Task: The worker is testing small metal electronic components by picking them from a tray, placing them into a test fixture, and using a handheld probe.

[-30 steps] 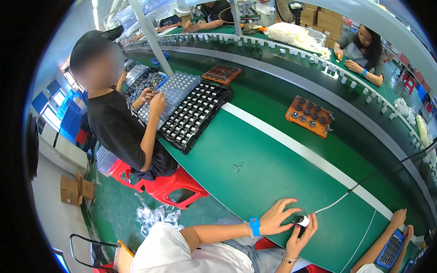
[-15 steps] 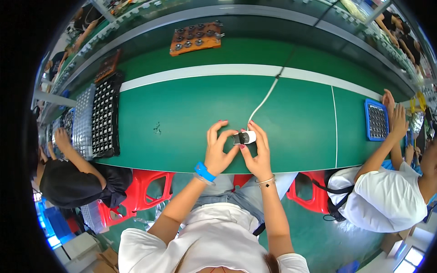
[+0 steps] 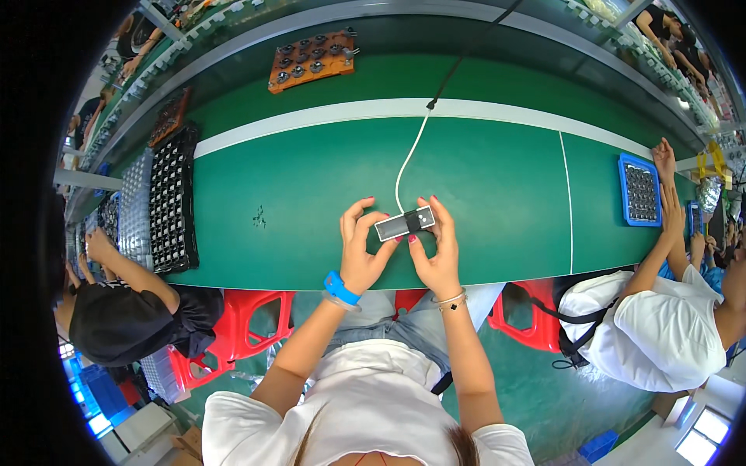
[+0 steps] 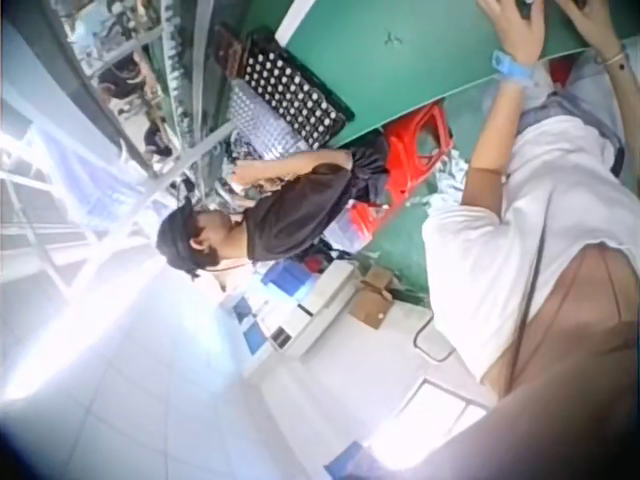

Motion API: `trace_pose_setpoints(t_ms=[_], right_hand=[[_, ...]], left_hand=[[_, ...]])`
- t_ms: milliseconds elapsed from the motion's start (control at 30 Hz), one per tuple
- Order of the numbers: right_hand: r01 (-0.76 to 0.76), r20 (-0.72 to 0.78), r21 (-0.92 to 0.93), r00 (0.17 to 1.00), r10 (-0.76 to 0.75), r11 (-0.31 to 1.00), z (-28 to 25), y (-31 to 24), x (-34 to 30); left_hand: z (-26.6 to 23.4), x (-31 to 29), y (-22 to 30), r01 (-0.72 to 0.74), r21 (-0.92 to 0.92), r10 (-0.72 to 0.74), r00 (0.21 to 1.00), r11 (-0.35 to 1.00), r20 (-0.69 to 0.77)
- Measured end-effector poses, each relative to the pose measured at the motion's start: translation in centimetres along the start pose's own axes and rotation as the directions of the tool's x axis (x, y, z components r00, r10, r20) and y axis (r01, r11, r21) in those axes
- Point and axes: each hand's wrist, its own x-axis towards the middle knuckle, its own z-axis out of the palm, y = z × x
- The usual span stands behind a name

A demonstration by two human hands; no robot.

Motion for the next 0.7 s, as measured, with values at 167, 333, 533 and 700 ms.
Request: trace_pose_setpoints(t_ms=[167, 333, 533, 700], right_hand=[[0.002, -0.025, -0.005, 1.000, -0.002, 1.000, -0.19, 0.05, -0.01], [0.062, 0.086, -0.011, 0.994, -0.061, 0.998, 0.03, -0.44, -0.24], [0.204, 0.238, -0.224, 0.960, -0.150, 0.953, 0.19, -0.43, -0.04], [0.179, 0.124, -0.201, 0.980, -0.156, 0.963, -0.20, -0.70, 0.20]], left_hand=[[-0.13, 0.08, 0.18, 0.006, -0.011, -0.006, 1.000, 1.000, -0.011], [-0.23, 0.31, 0.55, -0.019, 0.075, 0.015, 0.998, 0.997, 0.059], [-0.19, 0.33, 0.38, -0.010, 0.062, 0.007, 0.999, 0.998, 0.051], [0.09, 0.35, 0.26, 0.003, 0.006, -0.003, 0.999, 1.000, 0.043]])
